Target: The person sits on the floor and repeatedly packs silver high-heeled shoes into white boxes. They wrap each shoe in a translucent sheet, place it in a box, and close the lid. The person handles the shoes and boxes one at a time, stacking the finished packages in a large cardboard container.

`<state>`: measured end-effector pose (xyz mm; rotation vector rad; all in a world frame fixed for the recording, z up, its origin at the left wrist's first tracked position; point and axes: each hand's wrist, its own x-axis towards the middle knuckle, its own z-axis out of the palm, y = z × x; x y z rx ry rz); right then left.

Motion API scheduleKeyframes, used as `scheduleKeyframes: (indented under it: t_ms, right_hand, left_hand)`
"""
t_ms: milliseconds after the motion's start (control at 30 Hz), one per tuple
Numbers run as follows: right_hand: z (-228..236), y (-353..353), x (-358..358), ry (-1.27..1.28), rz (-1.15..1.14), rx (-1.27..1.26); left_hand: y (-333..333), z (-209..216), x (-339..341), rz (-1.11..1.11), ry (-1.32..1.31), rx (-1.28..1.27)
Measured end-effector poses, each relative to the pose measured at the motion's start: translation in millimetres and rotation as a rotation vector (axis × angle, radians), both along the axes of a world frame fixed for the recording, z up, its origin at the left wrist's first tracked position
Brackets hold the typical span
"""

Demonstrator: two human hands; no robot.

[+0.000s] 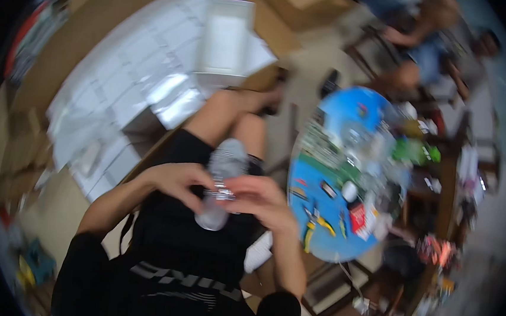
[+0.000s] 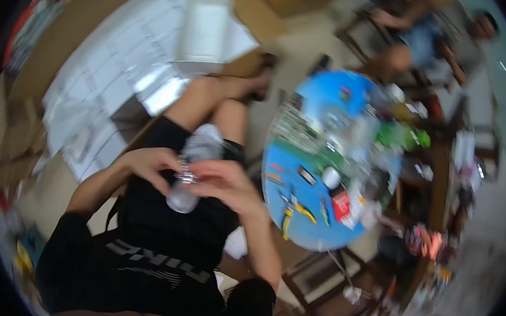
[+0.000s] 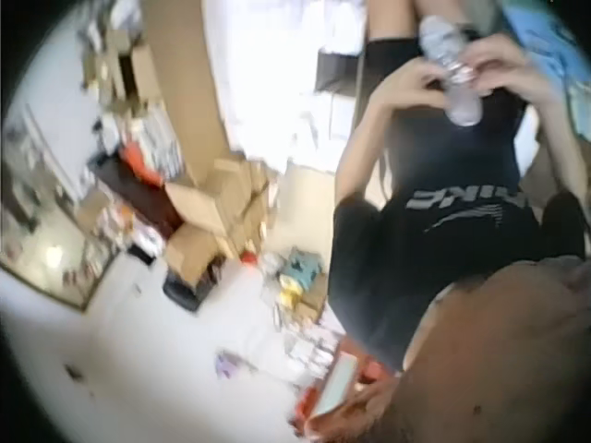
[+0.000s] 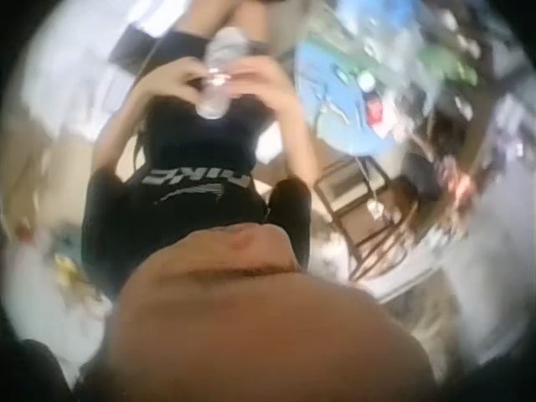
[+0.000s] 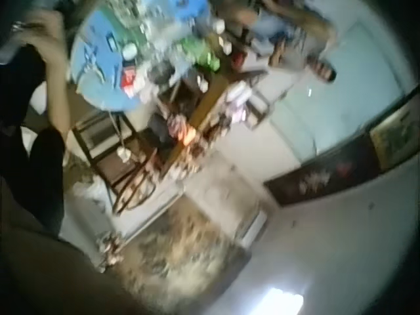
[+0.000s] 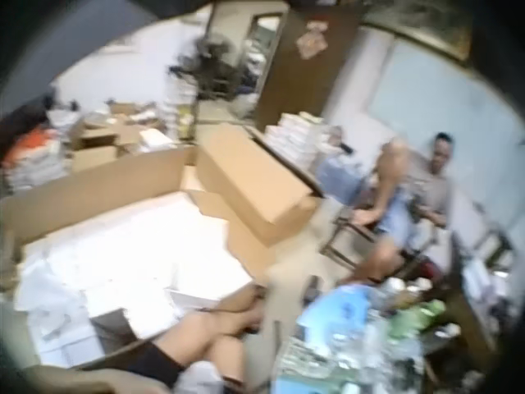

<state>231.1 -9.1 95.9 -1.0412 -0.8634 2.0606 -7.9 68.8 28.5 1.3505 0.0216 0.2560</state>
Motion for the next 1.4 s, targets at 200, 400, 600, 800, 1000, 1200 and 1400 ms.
scheduleKeyframes:
  t_ms: [200, 400, 600, 800, 1000, 1200, 1400]
  right_hand:
    - [-72, -18, -12, -0.079, -0.065, 0.009]
    - [-78, -26, -25, 0.051, -0.154, -0.033]
    - [-36, -6, -7, 0.132, -0.071, 0.112]
    - [-63, -30, -2, 0.1, 0.052, 0.041]
    - [-57, -27, -7, 0.032, 0.02, 0.147]
    - [-45, -10, 1, -0.071, -0.039, 0.251]
    - [-63, -30, 11, -0.03, 0.122, 0.157]
  left_hand:
    - [-49, -37, -14, 0.561, 0.306, -0.566]
    - [-59, -35, -13, 0.704, 0.25, -0.709]
    - [-52, -7, -7, 0.76, 0.246, -0.575]
    - [-66, 18, 0, 1.011, 0.392, 0.737]
    - [-30, 21, 3, 0.259, 0.346, 0.453]
    - [-12, 37, 7, 0.228, 0.359, 0.432]
    - [-31, 42, 18, 0.216, 0.38, 0.846]
